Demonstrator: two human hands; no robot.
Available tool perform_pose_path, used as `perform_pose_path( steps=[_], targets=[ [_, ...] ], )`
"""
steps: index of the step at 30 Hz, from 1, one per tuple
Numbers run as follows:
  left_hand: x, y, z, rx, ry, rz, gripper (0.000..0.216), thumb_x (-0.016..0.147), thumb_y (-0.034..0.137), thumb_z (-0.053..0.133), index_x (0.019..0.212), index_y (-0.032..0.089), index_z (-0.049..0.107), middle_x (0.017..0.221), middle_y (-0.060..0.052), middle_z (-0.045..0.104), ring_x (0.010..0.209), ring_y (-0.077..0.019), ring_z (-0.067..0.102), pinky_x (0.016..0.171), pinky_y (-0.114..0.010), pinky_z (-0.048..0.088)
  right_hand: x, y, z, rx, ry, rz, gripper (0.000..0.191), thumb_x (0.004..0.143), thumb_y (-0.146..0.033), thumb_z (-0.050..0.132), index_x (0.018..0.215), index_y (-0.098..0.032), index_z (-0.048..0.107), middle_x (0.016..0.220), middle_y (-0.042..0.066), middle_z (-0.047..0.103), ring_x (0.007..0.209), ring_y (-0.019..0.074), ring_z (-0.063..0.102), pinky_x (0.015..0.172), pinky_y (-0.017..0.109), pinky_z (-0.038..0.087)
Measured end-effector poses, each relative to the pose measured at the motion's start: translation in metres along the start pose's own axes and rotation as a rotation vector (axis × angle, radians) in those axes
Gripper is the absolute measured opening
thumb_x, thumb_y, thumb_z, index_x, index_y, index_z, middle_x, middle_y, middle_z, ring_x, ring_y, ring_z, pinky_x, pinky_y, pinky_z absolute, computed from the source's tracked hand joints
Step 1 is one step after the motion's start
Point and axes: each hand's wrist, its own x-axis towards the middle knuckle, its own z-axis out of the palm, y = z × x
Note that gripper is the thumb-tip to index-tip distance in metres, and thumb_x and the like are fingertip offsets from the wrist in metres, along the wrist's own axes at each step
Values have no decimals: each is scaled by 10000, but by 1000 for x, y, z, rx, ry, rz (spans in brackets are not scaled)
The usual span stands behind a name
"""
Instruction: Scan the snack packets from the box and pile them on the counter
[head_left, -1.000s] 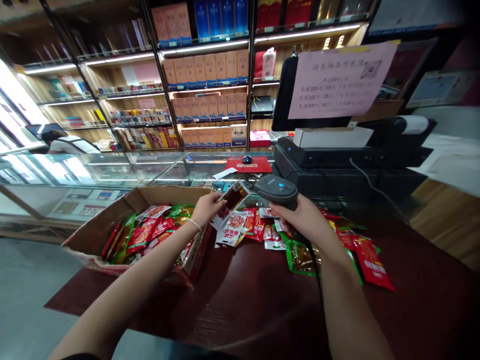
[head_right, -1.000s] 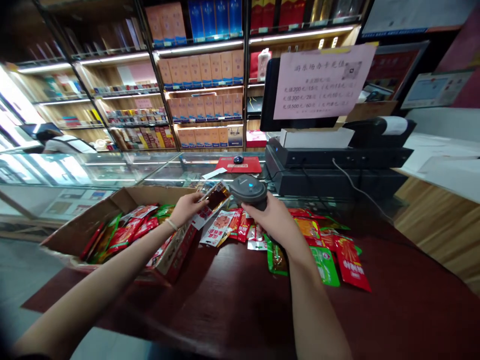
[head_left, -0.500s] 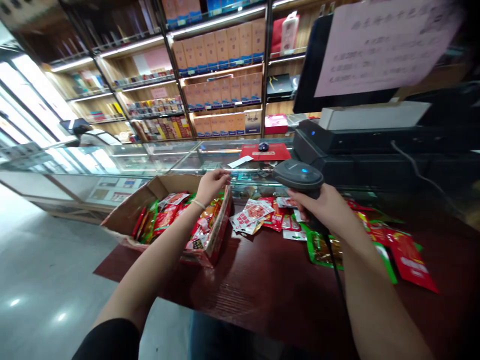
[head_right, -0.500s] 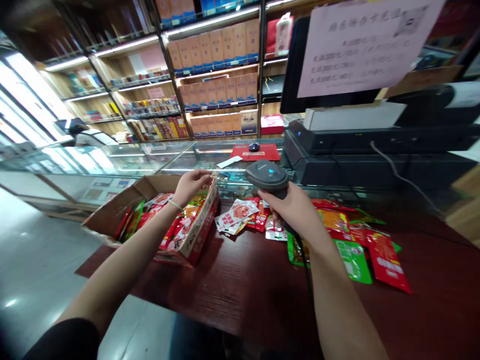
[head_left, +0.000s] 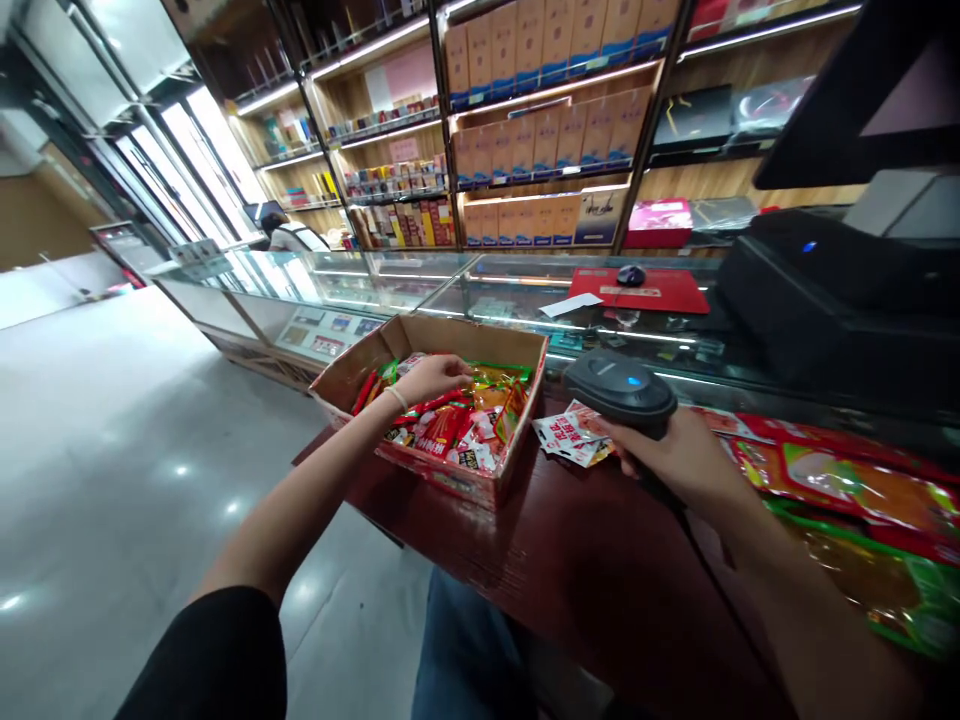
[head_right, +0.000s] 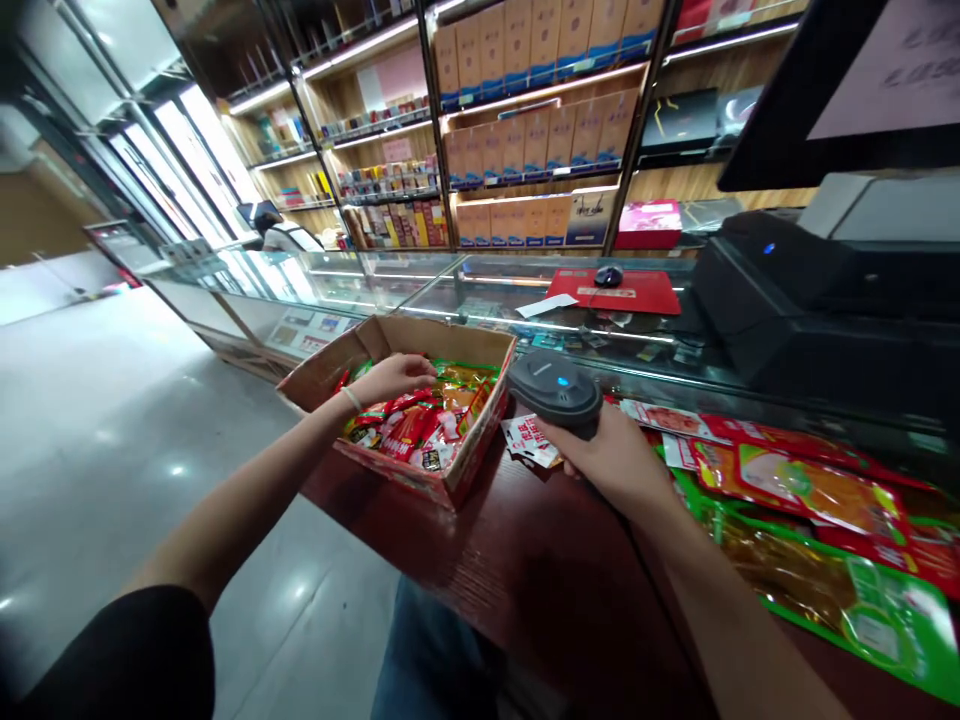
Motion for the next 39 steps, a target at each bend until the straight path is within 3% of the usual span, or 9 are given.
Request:
perform_pose_path(
  steps=[4,13,15,18,20,22,27,33,39],
  targets=[
    [11,19,11,87,-201,58,358,824,488,569,913,179,727,756,-32,735,676,-166,660,641,-239,466,1,3,6,8,0,17,367,796,-556,647,644,-227,594,459,7,603,447,188,567,484,307,423],
    [62,44,66,93,-693,-164,255,687,414,730,650,163,698,549,-70,669,521,-199,637,574,-295,507,0,-3,3,12,66,-6,353,785,-519,656,621,-212,593,439,17,597,430,177,550,458,287,421],
    [65,40,69,182,-608,-106,185,666,338,742,640,163,687,562,-59,667,546,-202,641,588,-289,501,0,-5,0,26,68,-23,327,787,-506,654,668,-204,616,431,9,588,420,168,538,450,275,412],
    [67,31,55,191,-195,-16,115,695,267,696,703,152,694,700,-69,707,664,-208,655,664,-289,491,-1,-8,-5,75,77,-11,310,775,-498,674,731,-193,636,435,0,582,410,154,513,434,263,391],
    [67,26,40,40,103,-32,120,737,254,652,778,149,692,755,-61,709,720,-196,647,694,-278,485,-2,-7,-9,126,81,6,314,765,-498,694,738,-193,628,453,2,588,417,152,512,436,262,390],
    [66,26,28,-216,273,-65,139,762,274,635,807,146,666,714,-37,678,687,-172,624,662,-258,479,-3,-4,-13,180,92,1,321,759,-501,708,734,-194,617,472,4,594,437,154,523,456,266,407],
    [52,50,19,-820,286,-48,219,740,320,684,848,150,598,657,16,585,560,-108,553,508,-198,436,-6,7,-27,238,202,-30,371,768,-540,710,708,-190,601,492,5,583,439,150,514,451,270,417],
    [29,104,23,-1105,200,-58,234,684,218,684,895,154,609,752,6,628,612,-100,590,533,-197,492,-22,7,-48,309,318,-26,383,744,-543,735,717,-181,613,511,2,587,432,147,541,446,262,442],
    [-8,173,66,-1354,294,75,339,671,189,715,989,167,601,919,-26,695,769,-140,663,713,-263,549,-47,29,-70,342,415,-25,374,766,-507,725,646,-187,573,503,-4,569,416,122,524,437,241,432]
  ],
)
